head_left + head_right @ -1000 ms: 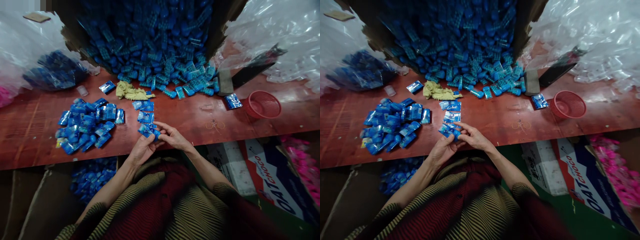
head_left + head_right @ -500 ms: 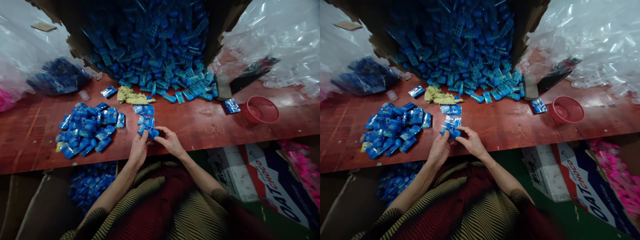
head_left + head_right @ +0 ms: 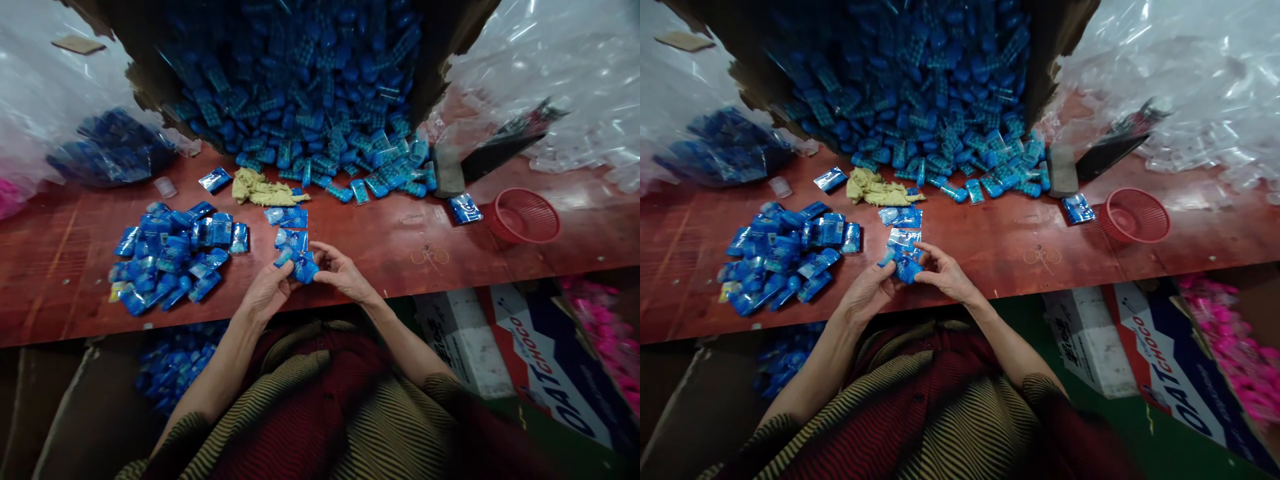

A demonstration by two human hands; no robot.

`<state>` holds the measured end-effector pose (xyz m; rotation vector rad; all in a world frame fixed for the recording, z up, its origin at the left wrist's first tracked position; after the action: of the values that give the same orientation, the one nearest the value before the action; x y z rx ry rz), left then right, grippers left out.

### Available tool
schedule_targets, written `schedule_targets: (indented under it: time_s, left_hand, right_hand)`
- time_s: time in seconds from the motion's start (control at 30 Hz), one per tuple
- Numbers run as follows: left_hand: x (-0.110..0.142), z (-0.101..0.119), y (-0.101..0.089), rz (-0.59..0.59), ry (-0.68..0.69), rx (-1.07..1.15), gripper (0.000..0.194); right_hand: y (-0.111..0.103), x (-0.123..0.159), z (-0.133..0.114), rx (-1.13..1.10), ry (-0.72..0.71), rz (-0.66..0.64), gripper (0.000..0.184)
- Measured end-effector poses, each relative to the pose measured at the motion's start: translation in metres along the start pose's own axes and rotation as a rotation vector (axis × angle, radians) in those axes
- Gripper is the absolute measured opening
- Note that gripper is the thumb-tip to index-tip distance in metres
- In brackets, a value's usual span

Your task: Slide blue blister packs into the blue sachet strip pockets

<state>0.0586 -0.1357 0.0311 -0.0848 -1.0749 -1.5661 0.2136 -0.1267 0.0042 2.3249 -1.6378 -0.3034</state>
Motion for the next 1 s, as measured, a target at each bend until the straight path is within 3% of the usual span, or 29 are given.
schedule_targets:
  time_s: [0.17,0.47,0.77,1.0]
  left_hand:
    - [0.003,0.002,0.006,-0.052,0.018,-0.053,0.033]
    - [0.001,0.000,0.008,-0.176,-0.070,-0.038,0.035]
    - [0.000,-0.020,0.019,-0.104,0.051,0.057,0.028]
    - [-0.001,-0.022,0.020,-0.027,0.038,0.075,0.020]
  right_hand:
    - [0.002,-0.001,0.002,-0.047,0.009,-0.123,0.073]
    - [0.000,0.006,-0.011,-0.097,0.044,-0.269,0.068]
    - [-0.003,0.004,-0.003,0.089,-0.008,-0.063,0.044]
    - [-0.001,0.004,-0.004,-0.060,0.097,-0.172,0.055]
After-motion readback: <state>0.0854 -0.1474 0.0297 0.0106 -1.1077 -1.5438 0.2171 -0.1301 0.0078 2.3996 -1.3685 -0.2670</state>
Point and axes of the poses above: each hand's wrist, its own x-axis away from the middle knuckle, its own y-axis out of the palm, z = x × y, the point moved 2 cm from there along -x, towards the middle knuckle, and after that the axes turned 7 degrees about -y, right-handed, at the moved point
